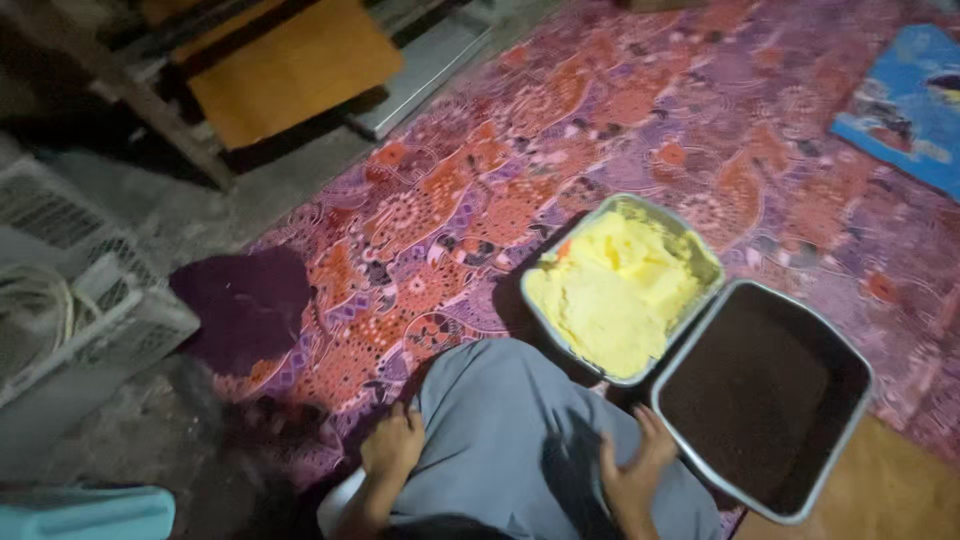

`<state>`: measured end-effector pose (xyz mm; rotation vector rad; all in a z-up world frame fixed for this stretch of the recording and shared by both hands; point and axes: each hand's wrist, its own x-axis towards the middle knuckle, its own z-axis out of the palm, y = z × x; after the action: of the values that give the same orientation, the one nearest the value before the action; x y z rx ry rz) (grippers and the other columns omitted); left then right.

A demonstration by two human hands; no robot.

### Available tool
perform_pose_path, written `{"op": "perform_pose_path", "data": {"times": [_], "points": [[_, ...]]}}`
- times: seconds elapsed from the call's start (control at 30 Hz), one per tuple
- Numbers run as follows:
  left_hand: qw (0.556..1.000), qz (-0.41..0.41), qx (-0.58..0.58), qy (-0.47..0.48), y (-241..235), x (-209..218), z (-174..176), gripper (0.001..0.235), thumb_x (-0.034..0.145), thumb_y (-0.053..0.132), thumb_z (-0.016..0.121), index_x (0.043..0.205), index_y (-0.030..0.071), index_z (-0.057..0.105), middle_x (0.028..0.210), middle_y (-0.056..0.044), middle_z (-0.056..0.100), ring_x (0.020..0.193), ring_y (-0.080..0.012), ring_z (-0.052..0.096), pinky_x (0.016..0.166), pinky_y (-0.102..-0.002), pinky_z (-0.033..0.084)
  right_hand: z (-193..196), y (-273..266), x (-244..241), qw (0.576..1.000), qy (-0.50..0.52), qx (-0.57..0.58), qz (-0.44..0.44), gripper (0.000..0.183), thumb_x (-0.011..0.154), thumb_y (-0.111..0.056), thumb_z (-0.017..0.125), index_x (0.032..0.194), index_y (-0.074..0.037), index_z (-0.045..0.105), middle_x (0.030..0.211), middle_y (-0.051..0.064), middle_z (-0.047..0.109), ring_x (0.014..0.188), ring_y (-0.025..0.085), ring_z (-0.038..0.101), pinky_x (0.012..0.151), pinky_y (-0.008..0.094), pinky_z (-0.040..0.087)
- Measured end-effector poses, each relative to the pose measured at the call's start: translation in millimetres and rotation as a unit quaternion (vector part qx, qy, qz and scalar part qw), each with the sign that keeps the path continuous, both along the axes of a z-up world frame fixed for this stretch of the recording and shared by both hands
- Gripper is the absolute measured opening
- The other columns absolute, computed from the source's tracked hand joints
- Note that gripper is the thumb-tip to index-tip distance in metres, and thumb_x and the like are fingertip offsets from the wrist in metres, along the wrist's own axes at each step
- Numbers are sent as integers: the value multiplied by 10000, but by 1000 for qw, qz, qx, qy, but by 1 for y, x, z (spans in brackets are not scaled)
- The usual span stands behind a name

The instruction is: The person sits on the floor and fills plain donuts with a yellow cream from a metal tray, then rolls the filled donuts in a second tray of dark crumbs. The finished donuts are placed on a wooden board. The person repeats this process for multiple donuts.

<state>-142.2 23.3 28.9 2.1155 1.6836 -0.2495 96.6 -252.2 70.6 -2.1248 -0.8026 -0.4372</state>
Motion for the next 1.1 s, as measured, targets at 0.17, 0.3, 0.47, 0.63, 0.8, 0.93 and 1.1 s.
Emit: {"op": "perform_pose_path", "data": {"times": [0.17,0.3,0.47,0.63,0.8,0.93,1.1], "points": [[992,39,120,3,12,-12,19,352,942,453,504,924,158,696,764,-174,735,700,-395,729,677,-534,610,36,131,-5,966,138,95,197,466,848,-85,723,1280,8,578,1289,176,594,1233,348,559,1091,427,417],[954,13,292,-69,58,-13,30,261,878,385,582,901,138,662,786,-147,714,693,-346,697,676,-501,585,67,237,-21,926,189,115,305,340,828,-46,689,1166,-18,662,1205,159,662,1167,318,633,1044,408,471],[978,117,77,-152,214,41,62,205,886,284,600,1029,142,638,858,-111,709,691,-279,660,637,-430,545,112,338,-34,849,321,40,418,351,807,-18,664,1153,-64,704,1137,126,707,1049,261,695,920,367,539],[915,204,-34,-348,338,50,105,265,894,182,618,1157,147,614,930,-75,704,689,-212,622,599,-359,505,161,424,13,828,339,-15,447,330,855,-25,640,1162,-83,743,1026,72,750,892,168,692,778,294,546],[780,237,-46,-577,444,111,133,392,901,81,637,1284,152,590,1001,-39,698,687,-145,585,561,-287,465,202,493,69,827,433,-92,346,243,930,-136,687,1159,-108,761,839,58,757,722,112,649,650,258,525],[572,183,-42,-798,675,130,262,403,946,294,603,1305,111,580,1115,-68,694,888,-203,633,736,-351,522,223,531,102,786,469,-39,400,232,959,-152,669,1154,-54,746,950,32,743,811,112,641,723,260,521],[450,125,-65,-882,865,117,445,657,919,506,656,1393,92,467,1323,-179,605,1175,-333,659,1055,-475,535,222,534,141,747,564,-8,352,266,950,-181,615,1147,-41,726,955,47,788,885,137,727,802,287,560]]}}
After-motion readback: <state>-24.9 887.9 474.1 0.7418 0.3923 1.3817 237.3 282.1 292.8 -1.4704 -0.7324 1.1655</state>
